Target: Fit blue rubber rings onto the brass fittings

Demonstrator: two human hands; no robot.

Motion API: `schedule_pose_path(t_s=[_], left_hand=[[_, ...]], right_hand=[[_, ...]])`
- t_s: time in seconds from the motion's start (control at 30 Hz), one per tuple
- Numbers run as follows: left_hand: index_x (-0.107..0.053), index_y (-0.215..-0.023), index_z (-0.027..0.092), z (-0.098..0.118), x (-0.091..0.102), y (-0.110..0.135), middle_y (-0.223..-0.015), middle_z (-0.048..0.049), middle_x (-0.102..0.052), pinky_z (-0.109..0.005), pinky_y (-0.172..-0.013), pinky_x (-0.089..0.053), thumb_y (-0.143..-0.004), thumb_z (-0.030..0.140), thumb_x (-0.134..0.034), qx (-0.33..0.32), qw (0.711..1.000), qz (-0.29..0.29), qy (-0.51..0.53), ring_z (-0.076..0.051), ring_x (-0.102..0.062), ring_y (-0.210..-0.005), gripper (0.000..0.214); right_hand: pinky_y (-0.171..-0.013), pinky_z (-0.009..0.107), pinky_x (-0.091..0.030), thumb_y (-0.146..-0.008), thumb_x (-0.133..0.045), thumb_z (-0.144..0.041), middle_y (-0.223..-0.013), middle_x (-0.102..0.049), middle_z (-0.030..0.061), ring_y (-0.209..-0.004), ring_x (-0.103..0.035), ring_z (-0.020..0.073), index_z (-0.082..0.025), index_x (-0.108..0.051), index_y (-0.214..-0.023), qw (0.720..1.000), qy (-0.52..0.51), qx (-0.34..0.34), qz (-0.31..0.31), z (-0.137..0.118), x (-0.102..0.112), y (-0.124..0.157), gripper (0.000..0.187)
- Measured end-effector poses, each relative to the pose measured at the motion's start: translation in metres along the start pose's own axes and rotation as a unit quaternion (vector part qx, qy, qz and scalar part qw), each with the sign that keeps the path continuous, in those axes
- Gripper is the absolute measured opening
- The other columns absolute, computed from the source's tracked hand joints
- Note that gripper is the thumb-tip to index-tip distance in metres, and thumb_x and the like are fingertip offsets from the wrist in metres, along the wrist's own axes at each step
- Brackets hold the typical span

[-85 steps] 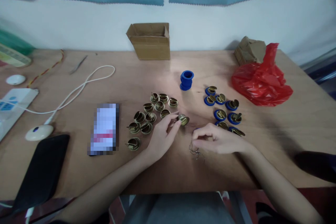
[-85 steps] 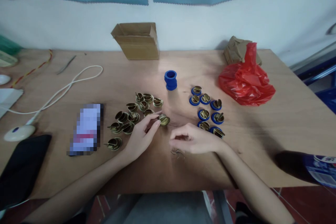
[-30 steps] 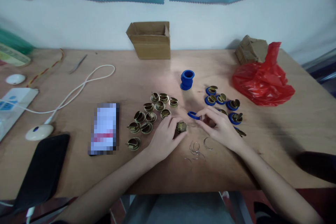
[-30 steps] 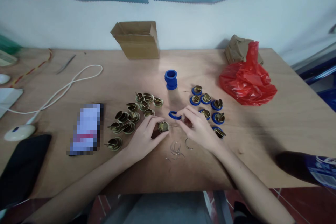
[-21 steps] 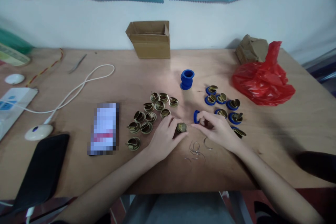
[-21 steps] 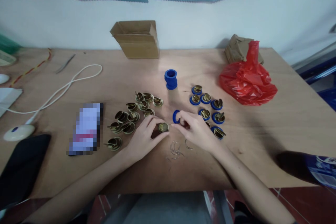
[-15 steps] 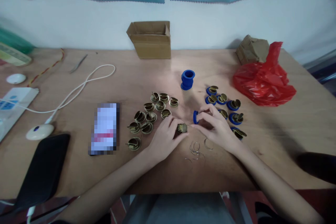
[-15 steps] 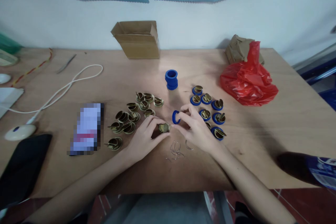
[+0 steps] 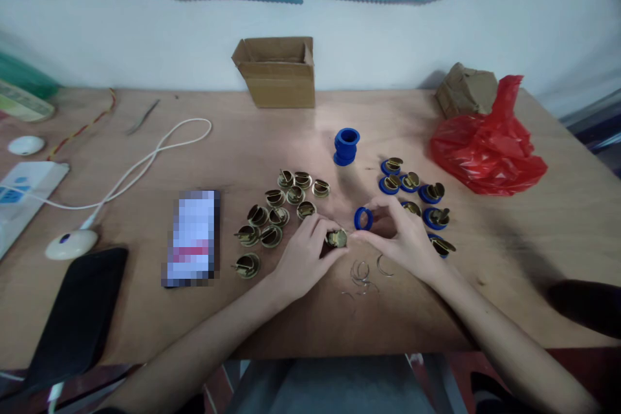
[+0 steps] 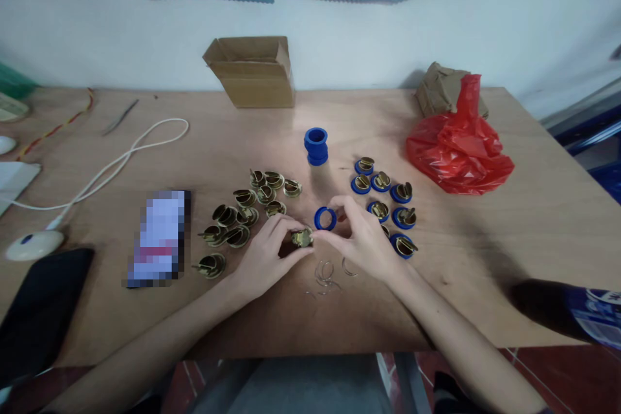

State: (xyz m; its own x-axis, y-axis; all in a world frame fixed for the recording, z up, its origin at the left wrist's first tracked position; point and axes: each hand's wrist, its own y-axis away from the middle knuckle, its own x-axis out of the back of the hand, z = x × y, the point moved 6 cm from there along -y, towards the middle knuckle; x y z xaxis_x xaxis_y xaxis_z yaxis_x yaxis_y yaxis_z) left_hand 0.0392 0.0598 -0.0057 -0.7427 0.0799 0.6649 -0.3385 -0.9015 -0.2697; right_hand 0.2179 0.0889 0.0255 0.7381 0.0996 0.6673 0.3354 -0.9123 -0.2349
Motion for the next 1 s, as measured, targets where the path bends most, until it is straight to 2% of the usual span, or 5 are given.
schedule_pose_path(t_s=[0.23,0.37,0.57,0.83,1.0], left_hand=[[-0.056,-0.105,0.022,-0.002,-0.002,0.000,-0.102,-0.0045,-0.062,-0.040,-0.089,-0.053,-0.089,0.027,-0.072,-0.002,1.000,-0.005,-0.007,-0.024,-0.061,-0.099,0.023],[-0.056,-0.106,0.022,-0.003,-0.003,0.001,-0.104,-0.0048,-0.062,-0.041,-0.090,-0.053,-0.089,0.028,-0.072,-0.004,1.000,-0.007,-0.011,-0.024,-0.061,-0.101,0.024],[-0.057,-0.108,0.021,-0.002,-0.004,0.001,-0.105,-0.0058,-0.062,-0.042,-0.090,-0.053,-0.090,0.029,-0.071,-0.003,1.000,-0.017,-0.016,-0.025,-0.061,-0.101,0.024],[-0.058,-0.108,0.021,-0.001,-0.004,0.001,-0.104,-0.0058,-0.062,-0.042,-0.089,-0.054,-0.089,0.029,-0.072,-0.005,1.000,-0.015,-0.016,-0.025,-0.062,-0.101,0.024],[-0.058,-0.107,0.021,-0.001,-0.005,0.001,-0.105,-0.0063,-0.062,-0.043,-0.090,-0.054,-0.089,0.028,-0.072,-0.004,1.000,-0.017,-0.016,-0.026,-0.061,-0.102,0.024]], right_hand=[[-0.087,0.038,-0.061,-0.094,-0.067,-0.035,-0.112,-0.068,0.0085,-0.097,-0.070,0.0232,-0.024,-0.060,-0.126,0.994,0.062,0.090,0.016,-0.019,0.001,0.001,0.035],[-0.084,0.040,-0.061,-0.096,-0.062,-0.025,-0.114,-0.064,0.0099,-0.101,-0.067,0.0247,-0.026,-0.056,-0.135,0.985,0.113,0.112,0.069,-0.023,0.003,0.004,0.039],[-0.095,0.049,-0.055,-0.095,-0.061,-0.018,-0.125,-0.063,0.0115,-0.113,-0.063,0.0294,-0.030,-0.041,-0.149,0.973,0.140,0.108,0.145,-0.023,0.013,0.004,0.059],[-0.099,0.052,-0.054,-0.091,-0.069,-0.023,-0.126,-0.061,0.0115,-0.117,-0.061,0.0310,-0.029,-0.052,-0.133,0.973,0.123,0.115,0.156,-0.026,0.018,0.005,0.046],[-0.100,0.052,-0.053,-0.092,-0.065,-0.017,-0.126,-0.061,0.0112,-0.118,-0.061,0.0301,-0.030,-0.051,-0.137,0.974,0.124,0.123,0.145,-0.026,0.014,0.005,0.049]])
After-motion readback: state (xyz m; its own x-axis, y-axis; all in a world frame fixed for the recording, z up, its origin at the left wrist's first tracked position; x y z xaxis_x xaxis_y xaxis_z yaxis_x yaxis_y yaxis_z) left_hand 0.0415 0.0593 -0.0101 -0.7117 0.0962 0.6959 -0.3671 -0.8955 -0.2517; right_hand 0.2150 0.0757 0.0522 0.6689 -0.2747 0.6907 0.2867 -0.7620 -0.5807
